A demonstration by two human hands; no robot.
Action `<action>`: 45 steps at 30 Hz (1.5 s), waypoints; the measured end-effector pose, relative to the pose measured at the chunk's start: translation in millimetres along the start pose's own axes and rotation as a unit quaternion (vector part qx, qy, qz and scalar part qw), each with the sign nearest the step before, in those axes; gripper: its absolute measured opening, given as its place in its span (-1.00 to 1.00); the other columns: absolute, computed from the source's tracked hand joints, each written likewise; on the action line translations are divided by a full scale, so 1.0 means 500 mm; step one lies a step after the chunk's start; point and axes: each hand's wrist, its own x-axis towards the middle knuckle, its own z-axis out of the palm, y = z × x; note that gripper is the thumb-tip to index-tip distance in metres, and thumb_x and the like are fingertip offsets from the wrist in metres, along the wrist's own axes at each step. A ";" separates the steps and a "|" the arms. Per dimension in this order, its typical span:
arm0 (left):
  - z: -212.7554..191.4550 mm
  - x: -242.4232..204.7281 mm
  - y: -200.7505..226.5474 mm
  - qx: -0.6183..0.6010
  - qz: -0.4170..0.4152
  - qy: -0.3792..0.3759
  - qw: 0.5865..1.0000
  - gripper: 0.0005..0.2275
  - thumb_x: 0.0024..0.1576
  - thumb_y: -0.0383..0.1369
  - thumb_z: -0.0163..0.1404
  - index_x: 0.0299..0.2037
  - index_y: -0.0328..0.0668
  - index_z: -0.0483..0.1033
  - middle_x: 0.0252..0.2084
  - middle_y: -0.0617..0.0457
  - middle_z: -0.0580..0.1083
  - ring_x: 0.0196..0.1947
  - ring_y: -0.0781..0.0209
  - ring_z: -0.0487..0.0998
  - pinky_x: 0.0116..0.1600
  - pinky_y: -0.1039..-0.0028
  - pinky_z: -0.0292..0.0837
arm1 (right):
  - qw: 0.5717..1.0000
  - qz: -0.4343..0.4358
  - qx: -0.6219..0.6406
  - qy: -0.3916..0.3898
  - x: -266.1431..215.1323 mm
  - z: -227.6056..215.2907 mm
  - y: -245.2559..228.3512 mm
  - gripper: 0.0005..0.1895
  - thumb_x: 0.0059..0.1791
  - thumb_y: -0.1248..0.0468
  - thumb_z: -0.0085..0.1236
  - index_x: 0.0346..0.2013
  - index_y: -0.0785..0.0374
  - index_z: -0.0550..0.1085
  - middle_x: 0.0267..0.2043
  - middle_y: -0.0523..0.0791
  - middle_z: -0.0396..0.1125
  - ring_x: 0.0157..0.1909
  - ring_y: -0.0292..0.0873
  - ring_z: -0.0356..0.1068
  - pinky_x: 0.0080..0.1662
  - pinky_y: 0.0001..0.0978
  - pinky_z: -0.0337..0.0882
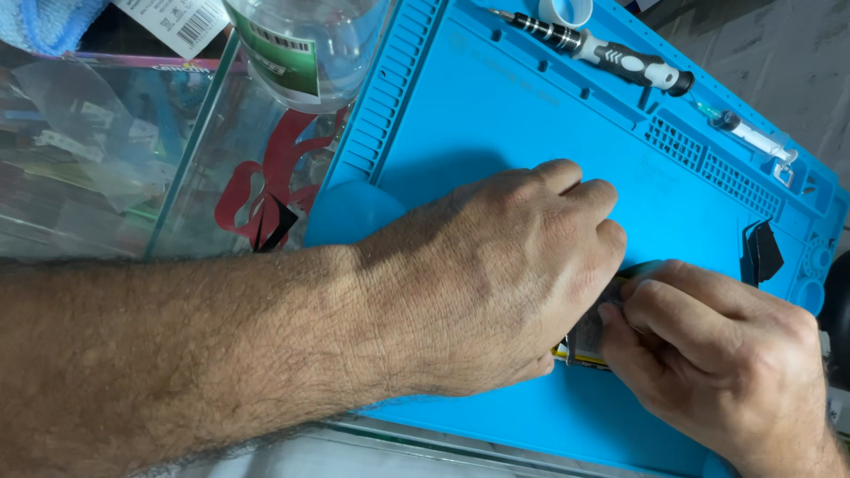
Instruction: The person removes a black adhesive strip from a smartphone battery, then uses a metal spudger to pry and lift the battery from the phone chassis. The person continues to peel away adhesive and lift the battery until it is fully detached from the device.
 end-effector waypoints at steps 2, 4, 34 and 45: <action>0.000 -0.002 0.002 -0.009 -0.003 -0.004 1.000 -0.47 0.08 0.35 0.27 -0.25 0.07 0.57 -0.28 0.18 0.51 -0.16 0.09 0.44 -0.02 0.16 0.39 | 1.000 -0.020 -0.017 0.011 -0.005 0.006 0.005 -0.78 0.13 0.17 0.34 -0.39 0.05 0.54 -0.20 -0.15 0.55 -0.28 -0.02 0.51 -0.35 -0.08 0.44; -0.002 -0.004 0.004 -0.023 -0.013 0.005 1.000 -0.84 0.19 -0.12 0.17 -0.36 0.15 0.52 -0.36 0.19 0.47 -0.25 0.12 0.40 -0.08 0.18 0.35 | 0.998 -0.047 0.004 0.039 -0.008 0.012 0.013 -0.84 0.11 0.19 0.37 -0.32 0.10 0.59 -0.14 -0.08 0.58 -0.26 -0.01 0.55 -0.31 -0.10 0.52; -0.016 -0.007 0.006 0.028 0.005 -0.009 1.000 -0.84 0.35 -0.24 0.02 -0.32 0.16 0.52 -0.35 0.14 0.44 -0.27 0.10 0.38 -0.15 0.17 0.30 | 0.977 -0.163 0.086 0.110 0.039 -0.004 -0.006 -0.71 0.01 0.39 0.41 -0.56 0.29 0.50 -0.33 0.12 0.53 -0.46 0.07 0.48 -0.34 -0.14 0.55; -0.018 -0.007 0.005 0.024 0.006 -0.017 1.000 -0.81 0.38 -0.32 0.00 -0.34 0.15 0.51 -0.37 0.14 0.41 -0.28 0.11 0.36 -0.17 0.19 0.30 | 0.977 -0.151 0.093 0.118 0.047 -0.011 -0.018 -0.68 0.01 0.43 0.38 -0.60 0.30 0.48 -0.37 0.12 0.51 -0.50 0.05 0.43 -0.37 -0.17 0.52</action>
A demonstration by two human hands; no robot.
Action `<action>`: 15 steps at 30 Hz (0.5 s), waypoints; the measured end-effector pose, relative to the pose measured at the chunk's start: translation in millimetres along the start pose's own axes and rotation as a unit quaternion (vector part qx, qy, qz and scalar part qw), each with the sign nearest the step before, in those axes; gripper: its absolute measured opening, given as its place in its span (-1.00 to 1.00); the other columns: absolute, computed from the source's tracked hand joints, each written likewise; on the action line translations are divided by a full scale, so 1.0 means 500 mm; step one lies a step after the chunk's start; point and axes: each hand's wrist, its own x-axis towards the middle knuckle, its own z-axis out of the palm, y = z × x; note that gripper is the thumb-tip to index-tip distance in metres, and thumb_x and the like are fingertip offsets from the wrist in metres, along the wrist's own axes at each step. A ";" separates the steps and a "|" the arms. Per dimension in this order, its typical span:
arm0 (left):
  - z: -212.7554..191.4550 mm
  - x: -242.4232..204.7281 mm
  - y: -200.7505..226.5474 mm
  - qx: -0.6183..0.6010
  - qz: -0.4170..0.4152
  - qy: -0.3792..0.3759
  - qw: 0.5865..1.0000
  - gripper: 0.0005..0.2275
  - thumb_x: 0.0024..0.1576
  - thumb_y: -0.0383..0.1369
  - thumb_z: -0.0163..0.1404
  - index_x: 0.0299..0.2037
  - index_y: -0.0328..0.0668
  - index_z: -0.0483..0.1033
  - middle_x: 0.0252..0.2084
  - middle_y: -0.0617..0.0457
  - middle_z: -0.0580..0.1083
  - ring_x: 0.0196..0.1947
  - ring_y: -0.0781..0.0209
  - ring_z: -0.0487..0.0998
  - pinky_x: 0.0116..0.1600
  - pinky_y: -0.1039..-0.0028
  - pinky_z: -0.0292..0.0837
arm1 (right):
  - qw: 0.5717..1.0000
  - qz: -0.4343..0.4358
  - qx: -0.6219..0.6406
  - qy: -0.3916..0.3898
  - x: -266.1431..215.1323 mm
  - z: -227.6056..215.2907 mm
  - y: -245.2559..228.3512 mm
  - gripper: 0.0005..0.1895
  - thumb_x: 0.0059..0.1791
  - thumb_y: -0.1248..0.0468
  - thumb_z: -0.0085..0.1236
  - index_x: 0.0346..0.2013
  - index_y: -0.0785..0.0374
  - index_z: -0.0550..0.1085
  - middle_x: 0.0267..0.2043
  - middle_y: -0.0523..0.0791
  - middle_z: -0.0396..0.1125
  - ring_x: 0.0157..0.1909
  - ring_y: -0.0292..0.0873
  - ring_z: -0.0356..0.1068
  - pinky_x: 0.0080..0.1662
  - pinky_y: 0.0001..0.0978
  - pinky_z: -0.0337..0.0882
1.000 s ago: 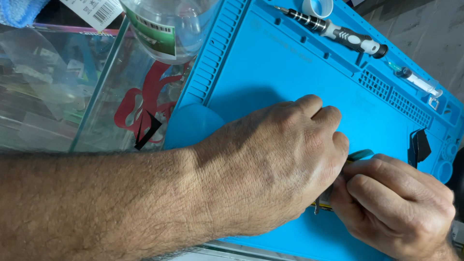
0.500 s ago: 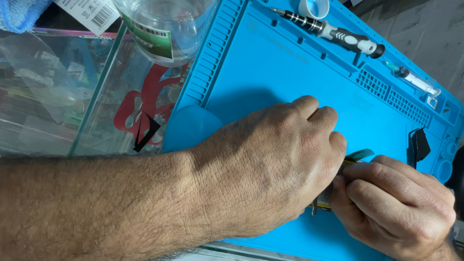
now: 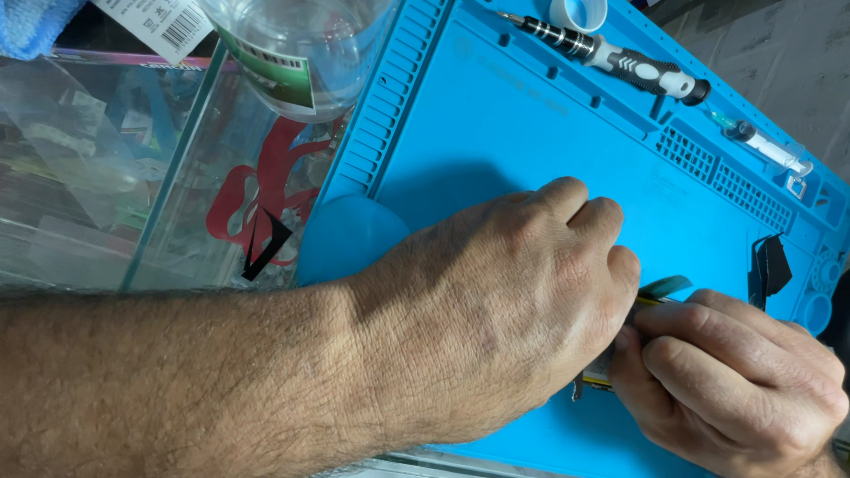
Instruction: The person removes a black adhesive strip from a smartphone battery, then uses a metal spudger to pry and lift the battery from the phone chassis. The person continues to peel away adhesive and lift the battery until it is fully detached from the device.
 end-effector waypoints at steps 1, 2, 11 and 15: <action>-0.001 0.000 0.000 0.001 0.003 -0.001 1.000 -0.81 0.37 -0.35 -0.01 -0.33 0.14 0.50 -0.37 0.14 0.41 -0.28 0.11 0.36 -0.18 0.19 0.29 | 1.000 -0.003 -0.003 0.000 0.000 -0.001 0.000 -0.67 0.01 0.43 0.39 -0.61 0.31 0.47 -0.37 0.13 0.51 -0.50 0.05 0.43 -0.36 -0.17 0.52; -0.001 -0.001 -0.001 0.001 0.003 -0.001 1.000 -0.81 0.37 -0.35 -0.01 -0.33 0.14 0.50 -0.37 0.14 0.41 -0.28 0.11 0.36 -0.18 0.19 0.29 | 1.000 -0.004 -0.003 0.000 0.003 -0.003 0.001 -0.67 0.01 0.43 0.39 -0.61 0.31 0.47 -0.37 0.13 0.51 -0.50 0.05 0.43 -0.36 -0.17 0.52; -0.001 -0.002 -0.001 -0.010 -0.002 0.007 1.000 -0.80 0.40 -0.32 -0.01 -0.33 0.13 0.53 -0.34 0.10 0.43 -0.26 0.09 0.37 -0.14 0.17 0.31 | 1.000 -0.011 0.003 -0.010 0.003 -0.009 0.003 -0.67 0.00 0.46 0.37 -0.63 0.30 0.47 -0.39 0.14 0.49 -0.55 0.05 0.38 -0.41 -0.18 0.49; 0.002 0.000 0.000 0.000 0.000 0.001 1.000 -0.77 0.45 -0.28 -0.01 -0.32 0.14 0.52 -0.35 0.13 0.42 -0.27 0.11 0.36 -0.14 0.19 0.30 | 0.999 -0.021 0.003 -0.035 0.002 -0.014 0.009 -0.69 0.01 0.47 0.36 -0.60 0.29 0.48 -0.38 0.12 0.48 -0.54 0.04 0.37 -0.42 -0.19 0.49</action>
